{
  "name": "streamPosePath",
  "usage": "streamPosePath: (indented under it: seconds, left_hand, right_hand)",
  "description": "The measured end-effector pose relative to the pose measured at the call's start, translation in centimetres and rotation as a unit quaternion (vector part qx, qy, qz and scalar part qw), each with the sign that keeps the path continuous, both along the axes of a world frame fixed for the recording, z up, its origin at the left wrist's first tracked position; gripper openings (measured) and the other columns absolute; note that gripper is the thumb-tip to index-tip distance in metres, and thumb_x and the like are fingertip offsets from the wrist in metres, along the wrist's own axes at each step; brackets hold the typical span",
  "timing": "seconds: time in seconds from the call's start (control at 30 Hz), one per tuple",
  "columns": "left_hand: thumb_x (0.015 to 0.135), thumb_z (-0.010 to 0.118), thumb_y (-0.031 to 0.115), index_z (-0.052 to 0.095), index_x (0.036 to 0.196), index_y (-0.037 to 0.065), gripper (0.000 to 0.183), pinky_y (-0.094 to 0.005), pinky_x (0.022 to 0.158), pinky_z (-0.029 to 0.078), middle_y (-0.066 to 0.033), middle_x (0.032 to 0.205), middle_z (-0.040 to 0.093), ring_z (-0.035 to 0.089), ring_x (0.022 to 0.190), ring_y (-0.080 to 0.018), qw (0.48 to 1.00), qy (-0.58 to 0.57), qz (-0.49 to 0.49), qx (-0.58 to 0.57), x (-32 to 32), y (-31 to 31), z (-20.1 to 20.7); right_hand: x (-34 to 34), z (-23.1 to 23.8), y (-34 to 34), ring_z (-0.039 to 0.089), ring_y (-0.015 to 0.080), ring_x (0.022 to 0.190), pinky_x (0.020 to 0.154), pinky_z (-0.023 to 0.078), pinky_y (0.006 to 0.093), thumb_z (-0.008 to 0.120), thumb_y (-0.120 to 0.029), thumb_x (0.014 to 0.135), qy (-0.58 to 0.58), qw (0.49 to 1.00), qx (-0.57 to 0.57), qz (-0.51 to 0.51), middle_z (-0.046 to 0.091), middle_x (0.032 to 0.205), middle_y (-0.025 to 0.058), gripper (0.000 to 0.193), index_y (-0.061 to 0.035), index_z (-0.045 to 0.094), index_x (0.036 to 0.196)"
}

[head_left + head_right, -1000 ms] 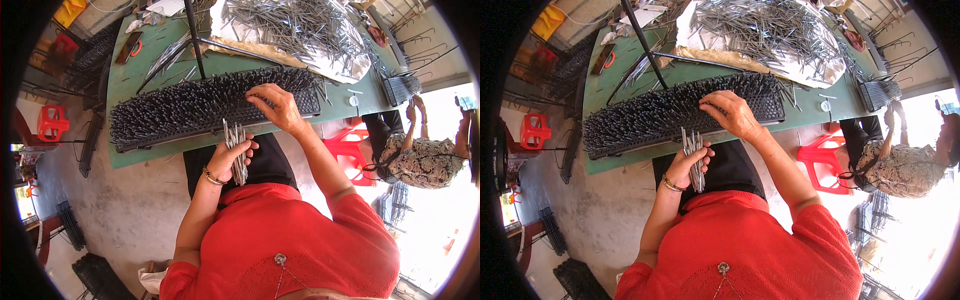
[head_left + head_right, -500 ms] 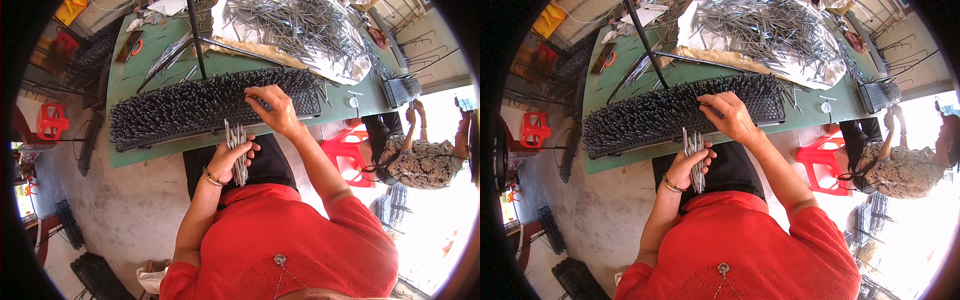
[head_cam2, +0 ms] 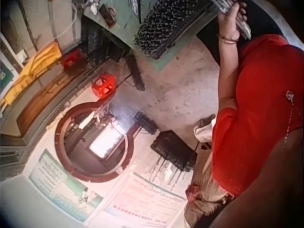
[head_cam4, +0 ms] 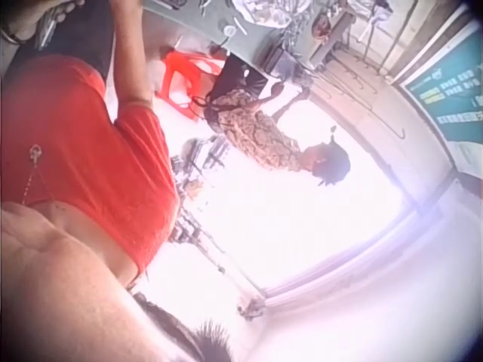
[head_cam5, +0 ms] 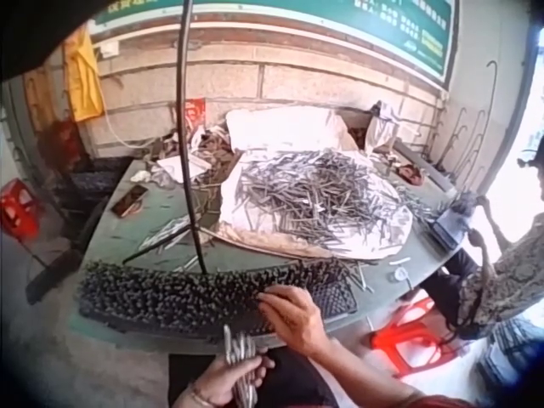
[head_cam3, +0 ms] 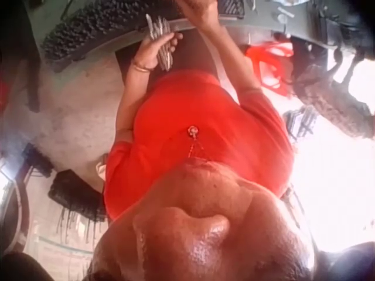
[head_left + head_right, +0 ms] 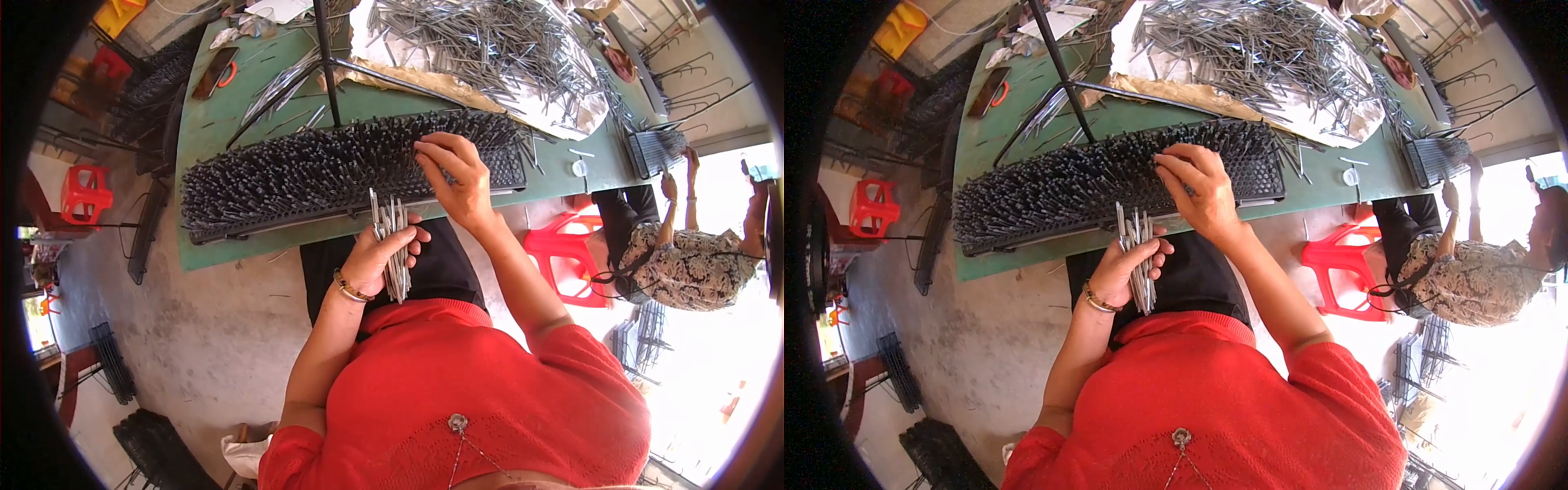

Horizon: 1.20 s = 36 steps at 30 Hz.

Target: Organizing small metal pins into a brush-like holder.

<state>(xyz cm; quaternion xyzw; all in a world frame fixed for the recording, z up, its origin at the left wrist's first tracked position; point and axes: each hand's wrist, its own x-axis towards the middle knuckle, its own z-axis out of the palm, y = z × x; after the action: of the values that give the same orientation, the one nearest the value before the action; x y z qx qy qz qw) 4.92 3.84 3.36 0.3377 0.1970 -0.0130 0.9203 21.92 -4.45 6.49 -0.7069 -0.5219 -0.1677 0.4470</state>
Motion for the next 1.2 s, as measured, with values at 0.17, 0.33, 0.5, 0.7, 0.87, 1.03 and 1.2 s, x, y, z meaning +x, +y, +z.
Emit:
streamPosePath:
  seconds: [0.17, 0.33, 0.5, 0.7, 0.87, 1.03, 1.2]
  left_hand:
    - [0.088, 0.062, 0.013, 0.055, 0.110, 0.001, 0.026, -0.0244, 0.057, 0.051, -0.0104, 0.090, 0.065, 0.059, 0.070, -0.0103, 0.999, -0.033, 0.015, 0.031, 0.2, 0.5, 1.6]
    - [0.088, 0.061, 0.012, 0.055, 0.109, 0.000, 0.025, -0.0223, 0.054, 0.051, -0.0099, 0.087, 0.065, 0.060, 0.067, -0.0103, 0.993, -0.063, -0.059, 0.079, 0.4, 0.2, 1.9]
    - [0.087, 0.062, 0.012, 0.054, 0.110, 0.000, 0.027, -0.0219, 0.052, 0.047, -0.0086, 0.084, 0.063, 0.056, 0.063, -0.0088, 0.991, -0.045, -0.114, 0.052, 0.5, -0.4, 1.7]
    - [0.087, 0.062, 0.014, 0.053, 0.114, 0.001, 0.031, -0.0212, 0.050, 0.043, -0.0068, 0.083, 0.060, 0.051, 0.062, -0.0067, 0.986, -0.033, -0.163, 0.034, 1.6, -1.0, 1.8]
    - [0.088, 0.062, 0.014, 0.053, 0.114, 0.001, 0.031, -0.0208, 0.052, 0.044, -0.0066, 0.083, 0.061, 0.052, 0.062, -0.0066, 0.987, -0.018, -0.156, 0.022, 2.7, -1.1, 1.5]
    - [0.088, 0.063, 0.014, 0.054, 0.113, 0.002, 0.030, -0.0215, 0.053, 0.046, -0.0068, 0.084, 0.062, 0.053, 0.064, -0.0064, 0.993, 0.003, -0.121, 0.012, 3.4, -1.0, 0.5]
    - [0.088, 0.062, 0.013, 0.054, 0.113, 0.003, 0.029, -0.0218, 0.052, 0.046, -0.0064, 0.085, 0.061, 0.052, 0.064, -0.0064, 0.994, 0.012, -0.110, 0.007, 3.2, -1.0, 0.1]
  right_hand:
    - [-2.1, 1.7, -1.5, 0.062, 0.0139, 0.074, 0.065, 0.050, 0.0271, 0.065, -0.017, 0.088, 0.363, 0.918, -0.126, 0.101, 0.065, 0.084, 0.0086, 0.021, 0.0010, 0.067, 0.098]
    - [-2.5, 1.5, -1.6, 0.051, 0.0047, 0.058, 0.050, 0.043, 0.0227, 0.065, -0.025, 0.089, 0.655, 0.708, -0.183, 0.191, 0.063, 0.068, 0.0012, 0.028, 0.0016, 0.069, 0.094]
    - [-2.2, 0.5, -2.1, 0.045, 0.0031, 0.051, 0.042, 0.035, 0.0211, 0.066, -0.026, 0.088, 0.655, 0.718, -0.143, 0.187, 0.062, 0.067, 0.0007, 0.027, 0.0007, 0.070, 0.091]
    - [-1.4, 0.6, -3.0, 0.059, 0.0082, 0.077, 0.067, 0.048, 0.0236, 0.065, -0.022, 0.088, 0.627, 0.735, -0.190, 0.172, 0.067, 0.083, 0.0043, 0.026, 0.0028, 0.068, 0.096]
    - [0.0, 1.0, -3.4, 0.056, 0.0060, 0.068, 0.059, 0.046, 0.0224, 0.063, -0.022, 0.090, 0.551, 0.823, -0.047, 0.129, 0.064, 0.076, 0.0016, 0.024, 0.0021, 0.067, 0.093]
    - [2.7, 2.7, -3.4, 0.058, 0.0082, 0.080, 0.074, 0.049, 0.0227, 0.060, -0.017, 0.092, 0.483, 0.875, 0.013, 0.038, 0.065, 0.087, 0.0040, 0.022, 0.0037, 0.064, 0.098]
    - [4.0, 2.0, -2.6, 0.058, 0.0074, 0.077, 0.072, 0.047, 0.0221, 0.063, -0.015, 0.090, 0.368, 0.930, 0.002, -0.022, 0.065, 0.084, 0.0026, 0.019, 0.0027, 0.065, 0.097]
